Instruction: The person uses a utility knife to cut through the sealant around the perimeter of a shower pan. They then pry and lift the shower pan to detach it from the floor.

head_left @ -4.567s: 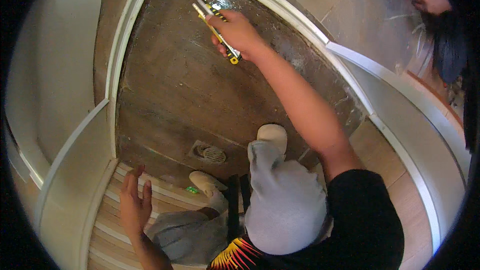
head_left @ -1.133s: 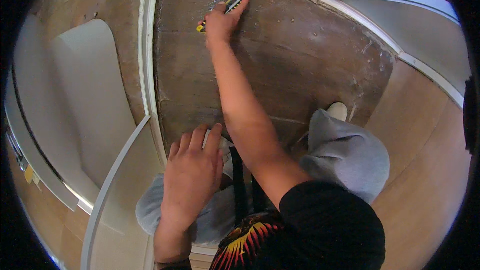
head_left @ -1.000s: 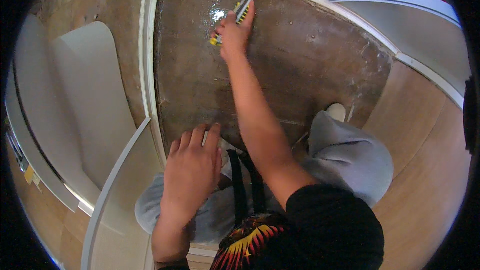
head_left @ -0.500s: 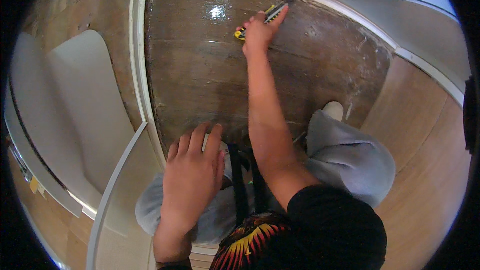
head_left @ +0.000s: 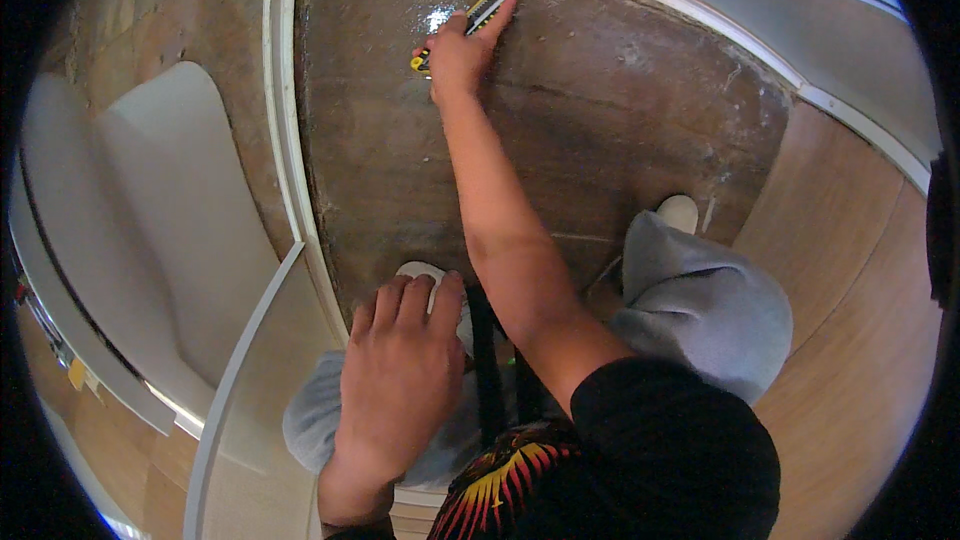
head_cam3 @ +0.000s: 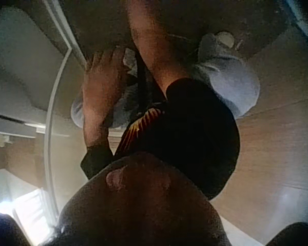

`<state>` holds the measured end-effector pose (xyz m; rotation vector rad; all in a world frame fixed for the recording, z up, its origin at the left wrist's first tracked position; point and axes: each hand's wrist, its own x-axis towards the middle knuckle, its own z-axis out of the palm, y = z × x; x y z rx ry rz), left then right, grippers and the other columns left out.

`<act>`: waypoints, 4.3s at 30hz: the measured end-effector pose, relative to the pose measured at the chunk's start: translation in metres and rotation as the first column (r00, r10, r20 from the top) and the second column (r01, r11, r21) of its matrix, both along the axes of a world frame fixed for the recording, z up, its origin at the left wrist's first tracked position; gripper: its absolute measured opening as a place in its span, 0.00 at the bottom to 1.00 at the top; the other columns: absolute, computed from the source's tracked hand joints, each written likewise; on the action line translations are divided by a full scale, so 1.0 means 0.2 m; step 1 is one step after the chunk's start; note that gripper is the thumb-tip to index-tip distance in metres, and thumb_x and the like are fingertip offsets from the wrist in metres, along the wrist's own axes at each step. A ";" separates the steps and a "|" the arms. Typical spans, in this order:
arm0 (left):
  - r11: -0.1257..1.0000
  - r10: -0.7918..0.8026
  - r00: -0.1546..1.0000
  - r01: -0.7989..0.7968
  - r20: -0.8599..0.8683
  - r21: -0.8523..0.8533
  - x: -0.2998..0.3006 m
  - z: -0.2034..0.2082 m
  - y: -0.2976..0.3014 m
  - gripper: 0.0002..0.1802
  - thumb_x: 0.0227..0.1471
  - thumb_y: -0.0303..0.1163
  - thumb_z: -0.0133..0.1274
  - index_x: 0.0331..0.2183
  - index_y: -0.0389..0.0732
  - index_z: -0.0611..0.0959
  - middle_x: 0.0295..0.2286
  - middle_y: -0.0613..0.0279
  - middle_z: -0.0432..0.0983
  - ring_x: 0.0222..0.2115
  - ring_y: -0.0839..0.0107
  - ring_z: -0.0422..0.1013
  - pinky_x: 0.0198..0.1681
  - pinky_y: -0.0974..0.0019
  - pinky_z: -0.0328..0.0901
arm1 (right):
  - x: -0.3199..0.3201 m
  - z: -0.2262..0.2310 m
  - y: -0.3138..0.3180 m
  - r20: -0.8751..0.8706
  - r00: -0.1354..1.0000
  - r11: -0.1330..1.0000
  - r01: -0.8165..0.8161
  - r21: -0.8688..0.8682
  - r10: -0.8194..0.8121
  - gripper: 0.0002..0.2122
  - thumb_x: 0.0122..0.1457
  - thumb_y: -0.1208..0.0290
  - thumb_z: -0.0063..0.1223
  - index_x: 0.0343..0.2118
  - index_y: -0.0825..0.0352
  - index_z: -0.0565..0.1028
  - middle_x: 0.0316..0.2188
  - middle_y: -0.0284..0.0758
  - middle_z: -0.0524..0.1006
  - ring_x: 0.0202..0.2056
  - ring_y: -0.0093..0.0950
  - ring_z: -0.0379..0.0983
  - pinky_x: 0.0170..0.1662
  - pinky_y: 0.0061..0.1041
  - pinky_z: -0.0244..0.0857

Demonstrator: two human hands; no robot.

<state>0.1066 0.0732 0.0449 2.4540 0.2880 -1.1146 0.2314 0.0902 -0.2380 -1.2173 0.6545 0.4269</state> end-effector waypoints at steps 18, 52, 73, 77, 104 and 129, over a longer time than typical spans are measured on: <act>0.991 0.070 0.997 -0.073 0.034 0.109 -0.08 0.06 0.03 0.24 0.40 0.26 0.52 0.44 0.38 0.72 0.36 0.53 0.70 0.42 0.57 0.66 0.47 0.56 0.62 | -0.42 -0.08 0.81 0.258 0.881 0.904 -0.324 -0.280 0.396 0.33 0.56 0.79 0.45 0.62 0.46 0.50 0.50 0.45 0.68 0.33 0.39 0.76 0.25 0.28 0.74; 0.981 0.185 0.979 -0.189 0.079 0.046 -0.13 0.13 0.09 0.23 0.39 0.21 0.49 0.43 0.39 0.73 0.38 0.50 0.71 0.43 0.53 0.67 0.47 0.55 0.62 | -0.27 -0.17 0.63 0.200 0.971 0.978 -0.091 -0.187 0.129 0.36 0.56 0.84 0.40 0.63 0.45 0.41 0.58 0.47 0.56 0.25 0.37 0.74 0.17 0.28 0.70; 0.978 0.186 0.975 -0.196 0.124 0.072 -0.20 0.12 0.10 0.21 0.42 0.24 0.50 0.43 0.39 0.73 0.37 0.53 0.71 0.43 0.56 0.67 0.47 0.56 0.62 | -0.24 -0.06 0.96 0.150 0.989 0.959 0.041 -0.280 0.002 0.38 0.54 0.83 0.41 0.63 0.48 0.39 0.62 0.47 0.49 0.49 0.48 0.67 0.43 0.40 0.69; 0.972 0.202 0.975 -0.211 0.096 0.098 -0.22 0.14 0.10 0.20 0.42 0.25 0.50 0.43 0.41 0.73 0.36 0.53 0.71 0.42 0.56 0.67 0.46 0.56 0.62 | -0.24 -0.05 0.76 0.026 0.990 0.986 -0.142 0.092 0.140 0.37 0.56 0.82 0.42 0.63 0.44 0.40 0.50 0.43 0.59 0.32 0.38 0.70 0.24 0.35 0.71; 0.982 0.173 0.976 -0.182 0.135 0.058 -0.18 0.15 0.01 0.19 0.43 0.24 0.49 0.42 0.40 0.73 0.36 0.53 0.71 0.40 0.55 0.67 0.45 0.55 0.62 | -0.20 -0.08 0.66 0.043 0.994 0.978 -0.096 -0.187 0.105 0.40 0.51 0.86 0.45 0.63 0.47 0.42 0.56 0.53 0.60 0.53 0.51 0.62 0.55 0.41 0.59; 0.982 0.179 0.982 -0.182 0.066 0.047 -0.11 0.14 0.07 0.21 0.43 0.24 0.49 0.44 0.39 0.73 0.37 0.52 0.71 0.41 0.55 0.67 0.46 0.56 0.62 | -0.32 -0.06 0.83 0.033 0.971 0.970 -0.238 0.051 0.237 0.36 0.55 0.84 0.40 0.63 0.46 0.43 0.57 0.48 0.58 0.33 0.42 0.72 0.27 0.32 0.68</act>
